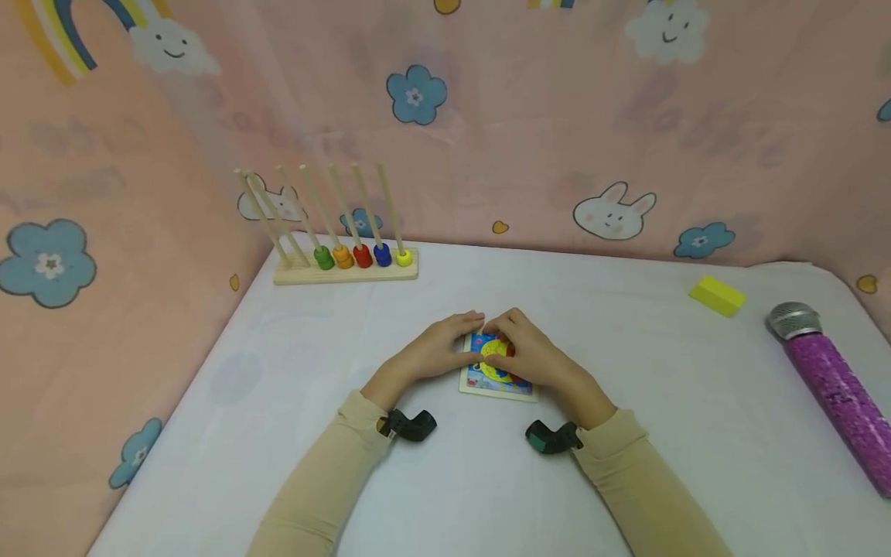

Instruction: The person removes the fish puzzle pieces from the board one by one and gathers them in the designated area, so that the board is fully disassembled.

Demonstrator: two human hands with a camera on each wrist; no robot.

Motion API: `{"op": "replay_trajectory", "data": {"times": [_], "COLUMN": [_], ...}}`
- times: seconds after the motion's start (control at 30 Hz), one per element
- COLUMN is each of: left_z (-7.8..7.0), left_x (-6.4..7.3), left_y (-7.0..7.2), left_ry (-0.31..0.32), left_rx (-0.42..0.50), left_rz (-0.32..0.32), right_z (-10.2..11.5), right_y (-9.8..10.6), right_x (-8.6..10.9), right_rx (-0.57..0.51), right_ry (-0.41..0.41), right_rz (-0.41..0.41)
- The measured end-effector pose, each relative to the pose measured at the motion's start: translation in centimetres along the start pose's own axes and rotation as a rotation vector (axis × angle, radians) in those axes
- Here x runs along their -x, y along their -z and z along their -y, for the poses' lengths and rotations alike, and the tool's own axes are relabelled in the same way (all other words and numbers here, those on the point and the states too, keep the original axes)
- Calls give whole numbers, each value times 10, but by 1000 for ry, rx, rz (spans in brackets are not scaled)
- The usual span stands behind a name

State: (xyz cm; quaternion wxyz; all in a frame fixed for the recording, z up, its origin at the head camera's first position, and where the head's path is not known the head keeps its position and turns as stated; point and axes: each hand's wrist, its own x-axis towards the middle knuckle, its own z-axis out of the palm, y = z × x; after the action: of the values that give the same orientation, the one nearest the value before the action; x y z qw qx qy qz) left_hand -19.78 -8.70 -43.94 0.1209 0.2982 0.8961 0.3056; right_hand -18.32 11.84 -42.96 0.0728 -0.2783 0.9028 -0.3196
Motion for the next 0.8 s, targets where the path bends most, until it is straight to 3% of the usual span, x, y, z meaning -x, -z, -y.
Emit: {"op": "replay_trajectory", "data": {"times": [0.2,0.5,0.8], "left_z": [-1,-1,2], "left_x": [0,2,1], "left_y": [1,1,0], "left_ry": [11,18,-2], "left_rx": [2,24,24], "left_rz": [6,16,2], "right_z": [5,9,6], "right_y": [2,0,-6], "right_x": [0,-3,0], "right_rx": [-3,-133,-159], "right_ry": [-16,-139,-104], "right_rz": [25,37,-50]}}
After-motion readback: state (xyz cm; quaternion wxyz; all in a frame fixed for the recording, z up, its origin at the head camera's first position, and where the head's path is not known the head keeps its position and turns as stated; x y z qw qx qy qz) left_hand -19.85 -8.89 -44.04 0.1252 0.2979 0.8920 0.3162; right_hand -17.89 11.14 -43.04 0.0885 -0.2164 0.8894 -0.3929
